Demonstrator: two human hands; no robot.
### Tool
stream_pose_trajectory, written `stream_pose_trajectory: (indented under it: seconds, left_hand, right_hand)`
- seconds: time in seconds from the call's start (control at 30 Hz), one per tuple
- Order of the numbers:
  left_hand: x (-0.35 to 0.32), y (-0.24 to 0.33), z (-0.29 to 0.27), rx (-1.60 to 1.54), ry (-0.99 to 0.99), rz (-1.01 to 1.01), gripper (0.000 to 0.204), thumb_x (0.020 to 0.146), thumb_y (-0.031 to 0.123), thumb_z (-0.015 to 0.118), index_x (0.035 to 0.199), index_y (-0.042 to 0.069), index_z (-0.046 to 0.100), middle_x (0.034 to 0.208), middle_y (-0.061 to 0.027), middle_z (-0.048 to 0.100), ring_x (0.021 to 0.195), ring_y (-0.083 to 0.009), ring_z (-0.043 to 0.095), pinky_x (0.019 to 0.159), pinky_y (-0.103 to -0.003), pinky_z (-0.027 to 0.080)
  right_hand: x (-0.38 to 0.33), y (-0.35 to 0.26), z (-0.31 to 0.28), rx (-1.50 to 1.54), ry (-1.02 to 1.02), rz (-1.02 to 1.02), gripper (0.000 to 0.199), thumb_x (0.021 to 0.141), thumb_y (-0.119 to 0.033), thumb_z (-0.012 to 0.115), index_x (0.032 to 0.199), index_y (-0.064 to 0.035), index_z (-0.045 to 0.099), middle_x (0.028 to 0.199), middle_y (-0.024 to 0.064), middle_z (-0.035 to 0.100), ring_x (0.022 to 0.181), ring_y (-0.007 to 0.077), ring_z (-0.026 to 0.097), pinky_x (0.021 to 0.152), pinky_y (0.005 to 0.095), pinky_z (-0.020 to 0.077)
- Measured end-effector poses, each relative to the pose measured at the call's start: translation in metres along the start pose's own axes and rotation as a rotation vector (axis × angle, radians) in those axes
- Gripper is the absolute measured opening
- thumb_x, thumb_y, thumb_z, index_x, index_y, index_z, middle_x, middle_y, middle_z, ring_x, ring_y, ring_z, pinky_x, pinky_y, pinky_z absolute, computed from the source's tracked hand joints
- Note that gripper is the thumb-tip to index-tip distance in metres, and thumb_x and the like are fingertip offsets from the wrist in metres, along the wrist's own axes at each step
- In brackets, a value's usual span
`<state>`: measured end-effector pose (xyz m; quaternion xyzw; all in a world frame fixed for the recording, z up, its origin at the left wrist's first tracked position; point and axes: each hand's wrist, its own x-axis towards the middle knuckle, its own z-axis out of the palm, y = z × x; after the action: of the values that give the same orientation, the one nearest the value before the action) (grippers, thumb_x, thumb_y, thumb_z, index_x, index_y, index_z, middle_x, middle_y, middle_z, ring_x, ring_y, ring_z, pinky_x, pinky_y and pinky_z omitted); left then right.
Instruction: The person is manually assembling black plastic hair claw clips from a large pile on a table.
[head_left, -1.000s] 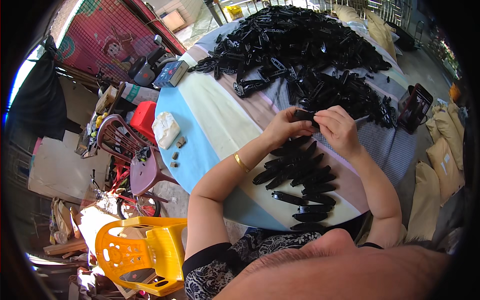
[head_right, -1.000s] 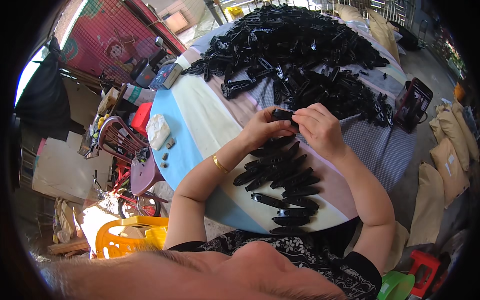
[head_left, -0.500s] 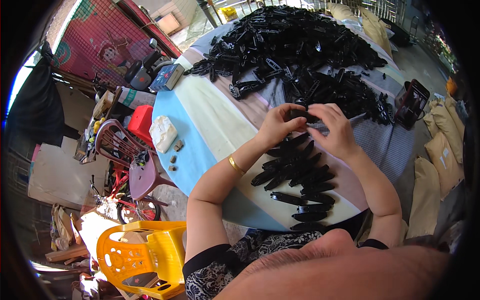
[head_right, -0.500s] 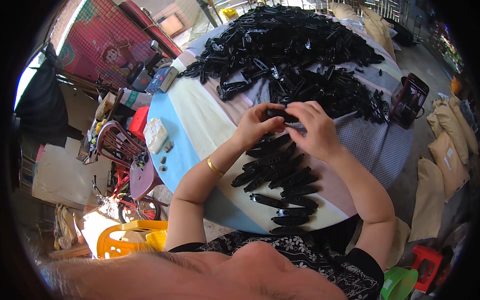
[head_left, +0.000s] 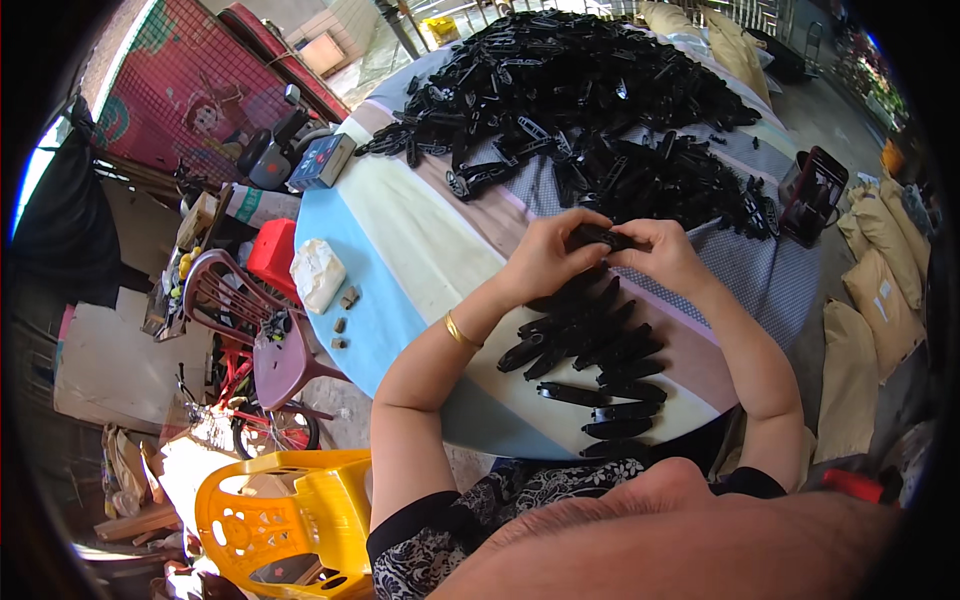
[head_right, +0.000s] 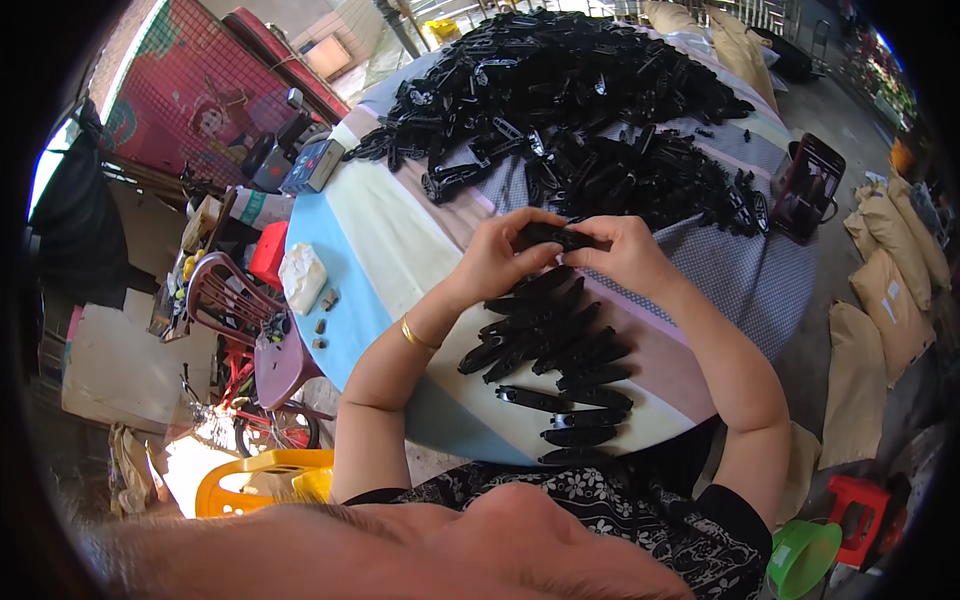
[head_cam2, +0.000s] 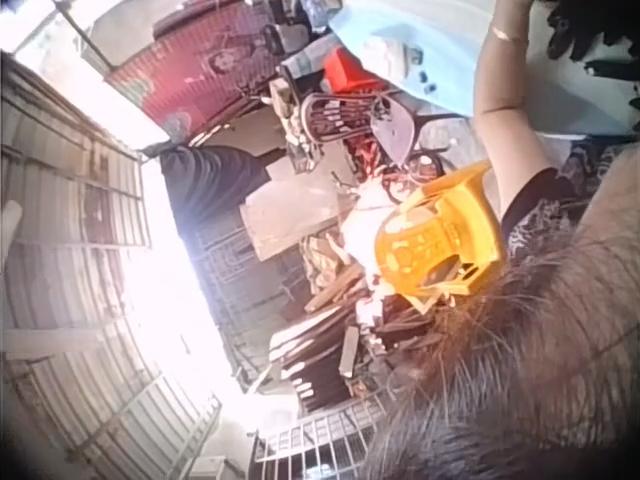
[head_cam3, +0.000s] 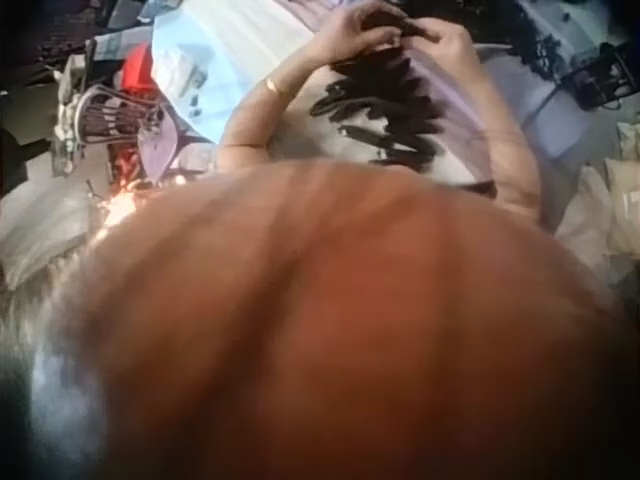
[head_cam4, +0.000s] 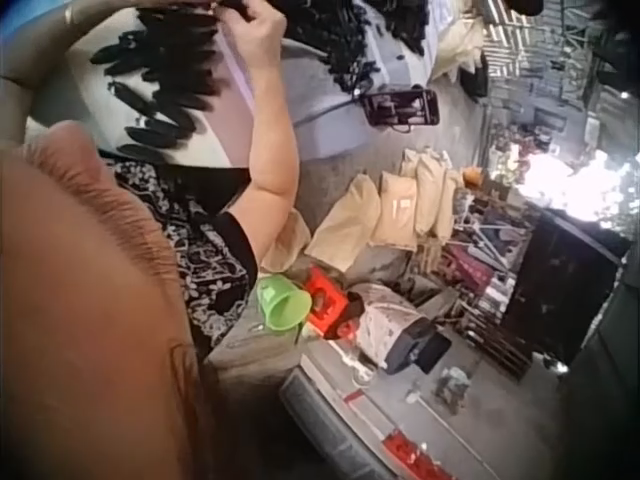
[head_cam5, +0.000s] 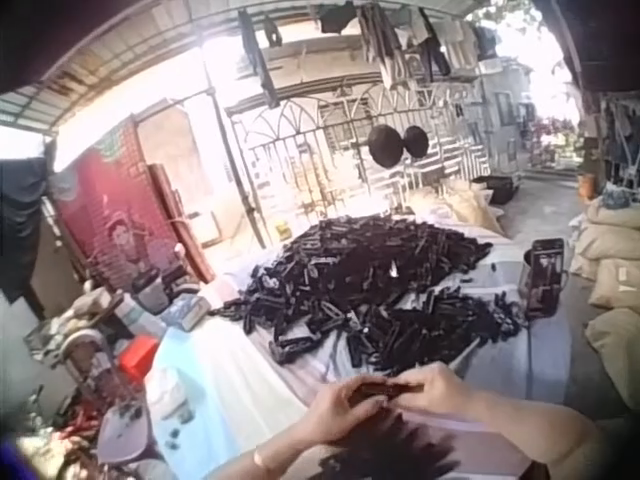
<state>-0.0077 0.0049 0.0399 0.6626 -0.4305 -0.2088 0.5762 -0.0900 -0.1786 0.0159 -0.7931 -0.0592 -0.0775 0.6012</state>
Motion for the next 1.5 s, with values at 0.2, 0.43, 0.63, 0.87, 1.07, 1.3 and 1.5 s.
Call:
stream_pose_trajectory:
  seconds: [0.2,0.43,0.63,0.87,1.07,1.3,1.5]
  left_hand:
    - [0.0,0.008,-0.034,-0.004,-0.43,0.134,0.029,0.079,0.003,0.066,0.107,0.0,0.058,0.097,-0.0057,0.061,0.092,-0.0117,0.057,0.081,-0.025,0.046]
    - [-0.003,-0.004,-0.034,-0.076,-0.681,0.031,0.037,0.078,0.015,0.071,0.11,0.001,0.058,0.108,-0.0051,0.059,0.095,-0.0131,0.054,0.082,-0.027,0.045]
    - [0.017,-0.112,-0.125,1.061,0.581,0.096,0.059,0.073,0.037,0.069,0.12,0.006,0.052,0.129,-0.0211,0.044,0.121,-0.0428,0.035,0.102,-0.045,0.03]
    - [0.017,-0.121,-0.142,0.701,0.372,-0.014,0.055,0.076,0.03,0.068,0.121,0.006,0.049,0.12,-0.0176,0.052,0.107,-0.034,0.052,0.092,-0.037,0.041]
    - [0.02,-0.101,-0.07,0.726,0.296,0.051,0.05,0.07,0.017,0.07,0.114,0.003,0.051,0.119,-0.0177,0.05,0.106,-0.0368,0.051,0.091,-0.038,0.042]
    - [0.012,-0.078,-0.064,0.829,0.252,-0.125,0.067,0.061,0.021,0.076,0.12,0.001,0.05,0.117,-0.0236,0.049,0.108,-0.0373,0.049,0.094,-0.037,0.041]
    - [0.018,-0.067,-0.082,0.1,0.417,-0.126,0.052,0.077,0.008,0.063,0.127,0.005,0.045,0.108,-0.015,0.058,0.083,-0.0204,0.061,0.071,-0.03,0.052]
  right_hand:
    - [0.023,0.009,-0.009,-0.02,-0.03,0.085,0.031,0.091,-0.024,0.053,0.113,-0.0016,0.059,0.099,0.0057,0.065,0.08,0.0097,0.061,0.064,0.0242,0.0503]
    - [0.066,0.023,0.035,-1.004,-0.194,-0.55,0.024,0.074,-0.012,0.058,0.098,-0.0098,0.063,0.096,0.0124,0.06,0.081,0.0305,0.06,0.07,0.0365,0.0502]
    - [0.052,0.032,0.031,-0.936,-0.127,-0.386,0.016,0.072,-0.013,0.061,0.088,-0.0086,0.061,0.084,0.0111,0.058,0.079,0.0298,0.059,0.07,0.0382,0.0489]
    - [0.03,0.027,0.015,-0.893,-0.123,-0.31,0.018,0.073,-0.01,0.063,0.09,-0.0071,0.057,0.086,0.0099,0.059,0.086,0.0285,0.058,0.073,0.0377,0.0478]
    - [0.02,0.032,0.009,-0.857,-0.026,-0.306,0.015,0.071,-0.013,0.066,0.08,-0.0041,0.058,0.086,0.0103,0.06,0.084,0.0284,0.058,0.074,0.0378,0.0473]
    - [0.012,0.03,0.004,-0.624,0.088,-0.189,0.021,0.069,-0.016,0.07,0.08,-0.0041,0.057,0.072,0.0106,0.06,0.068,0.0291,0.06,0.061,0.0376,0.0469]
    - [0.012,0.022,0.009,-0.41,0.273,-0.29,0.012,0.071,-0.004,0.069,0.078,-0.0002,0.059,0.071,0.009,0.06,0.059,0.0173,0.059,0.052,0.0269,0.0458]
